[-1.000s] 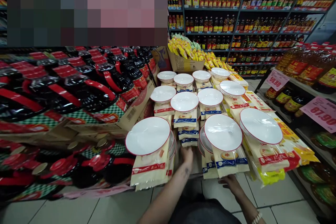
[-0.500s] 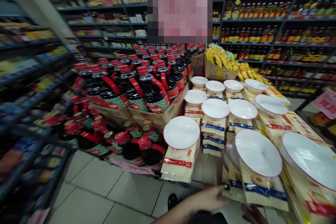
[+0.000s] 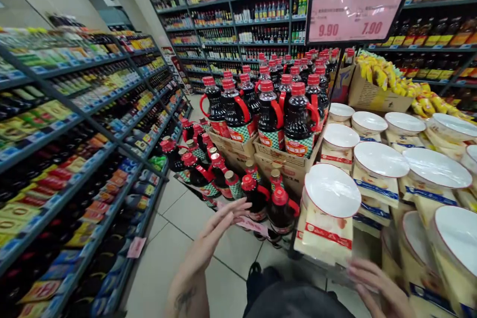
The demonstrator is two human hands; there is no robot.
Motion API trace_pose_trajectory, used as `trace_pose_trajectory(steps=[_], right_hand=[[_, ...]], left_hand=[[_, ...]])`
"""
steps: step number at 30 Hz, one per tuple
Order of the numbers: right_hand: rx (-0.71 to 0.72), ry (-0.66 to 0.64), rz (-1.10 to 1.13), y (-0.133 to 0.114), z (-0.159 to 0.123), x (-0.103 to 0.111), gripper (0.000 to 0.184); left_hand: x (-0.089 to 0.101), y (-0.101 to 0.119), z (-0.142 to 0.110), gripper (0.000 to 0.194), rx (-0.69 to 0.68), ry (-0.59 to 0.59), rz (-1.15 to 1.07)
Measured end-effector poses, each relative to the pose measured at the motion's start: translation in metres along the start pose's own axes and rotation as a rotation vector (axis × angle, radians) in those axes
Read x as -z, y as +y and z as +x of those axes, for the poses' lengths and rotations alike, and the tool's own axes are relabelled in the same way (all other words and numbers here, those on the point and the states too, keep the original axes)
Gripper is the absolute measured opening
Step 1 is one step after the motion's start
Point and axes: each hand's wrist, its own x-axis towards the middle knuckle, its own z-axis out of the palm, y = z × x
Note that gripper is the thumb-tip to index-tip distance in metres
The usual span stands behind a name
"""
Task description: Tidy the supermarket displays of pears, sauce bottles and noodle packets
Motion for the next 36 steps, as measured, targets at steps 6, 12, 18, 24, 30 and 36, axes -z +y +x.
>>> trace_pose_trajectory(steps=[6, 12, 18, 24, 30, 36], right_hand=[[0.051, 0.311, -0.180, -0.067, 0.092, -0.113, 0.024], [-0.183, 0.284, -0.273, -0.080, 0.140, -0.186, 0.043], [-0.373, 0.252, -0.366, -0.085, 0.151, -0.198, 0.049], [-0.462, 0.058, -0.537, -0.088, 0.162, -0.195, 0.054], [-0.494, 0.058, -0.526, -0.082, 0.171, -0.204, 0.042], [-0.455, 0.014, -0.496, -0.075, 0.177, -0.199, 0.034]], left_hand=[[0.125, -0.008, 0.020, 0.070, 0.082, 0.058, 0.101], [0.225, -0.014, 0.047, 0.075, 0.199, 0.043, 0.208], [0.250, -0.006, 0.082, 0.075, 0.156, -0.023, 0.187], [0.190, -0.004, 0.114, 0.044, -0.034, -0.310, 0.148], [0.138, 0.034, 0.112, 0.028, -0.383, -0.523, 0.268], [0.136, 0.063, 0.050, 0.046, -0.054, -1.010, 0.109]])
